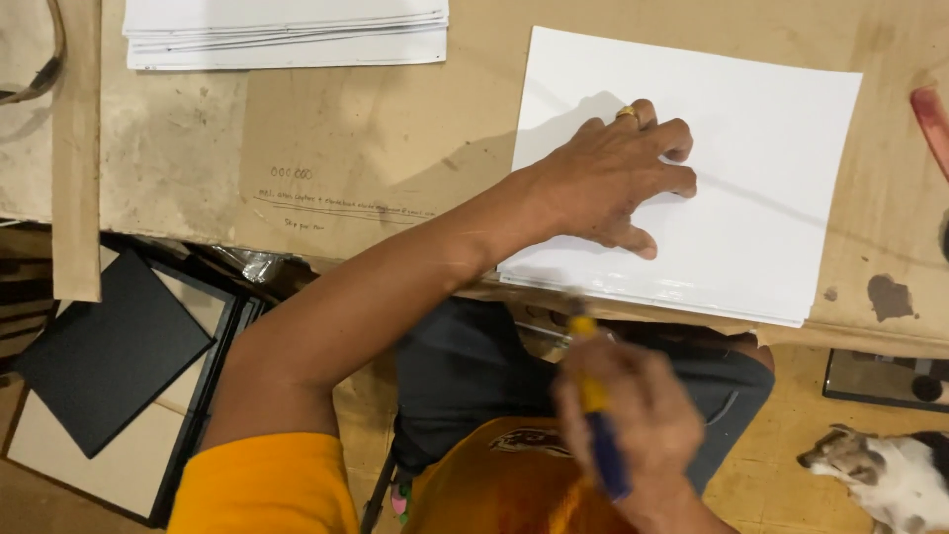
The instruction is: Aligning a stack of paper sheets and trimming the edges using scissors at a workbench.
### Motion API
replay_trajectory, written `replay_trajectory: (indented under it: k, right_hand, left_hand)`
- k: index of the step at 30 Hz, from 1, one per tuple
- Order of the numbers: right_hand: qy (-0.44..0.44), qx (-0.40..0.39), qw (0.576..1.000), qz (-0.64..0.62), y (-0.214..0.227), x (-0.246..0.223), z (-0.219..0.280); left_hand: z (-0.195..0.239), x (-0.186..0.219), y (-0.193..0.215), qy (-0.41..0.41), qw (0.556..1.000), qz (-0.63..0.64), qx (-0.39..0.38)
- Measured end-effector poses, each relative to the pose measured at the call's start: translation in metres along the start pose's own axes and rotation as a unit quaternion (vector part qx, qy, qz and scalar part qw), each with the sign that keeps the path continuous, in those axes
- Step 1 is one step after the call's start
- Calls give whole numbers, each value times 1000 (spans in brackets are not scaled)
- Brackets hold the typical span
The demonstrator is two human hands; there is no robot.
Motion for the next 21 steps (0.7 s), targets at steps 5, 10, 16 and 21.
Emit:
replay_trajectory:
  k: [5, 10, 16, 21]
  right_hand:
    - [-6, -37, 999, 7, -36, 0, -4]
    - [14, -63, 997, 34, -73, -22, 2]
    - [-340, -186, 909, -151, -44, -12, -1]
    - [38, -84, 995, 32, -72, -18, -2]
  left_hand:
    - [-4, -2, -2, 7, 1000, -9, -18]
    - [-3, 1, -3, 11, 1000, -17, -17]
    - [-1, -1, -4, 8, 1000, -12, -10]
    - [-1, -1, -6, 7, 1000, -17, -4]
Point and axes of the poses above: each hand's wrist, its own z-axis away from the middle knuckle, its own y-axis out of the back of the hand, x = y × z, the point moved 4 cm from there along -z, towards the middle knuckle, and after that the axes turned 11 degrees about -y, right-handed, at the moved point
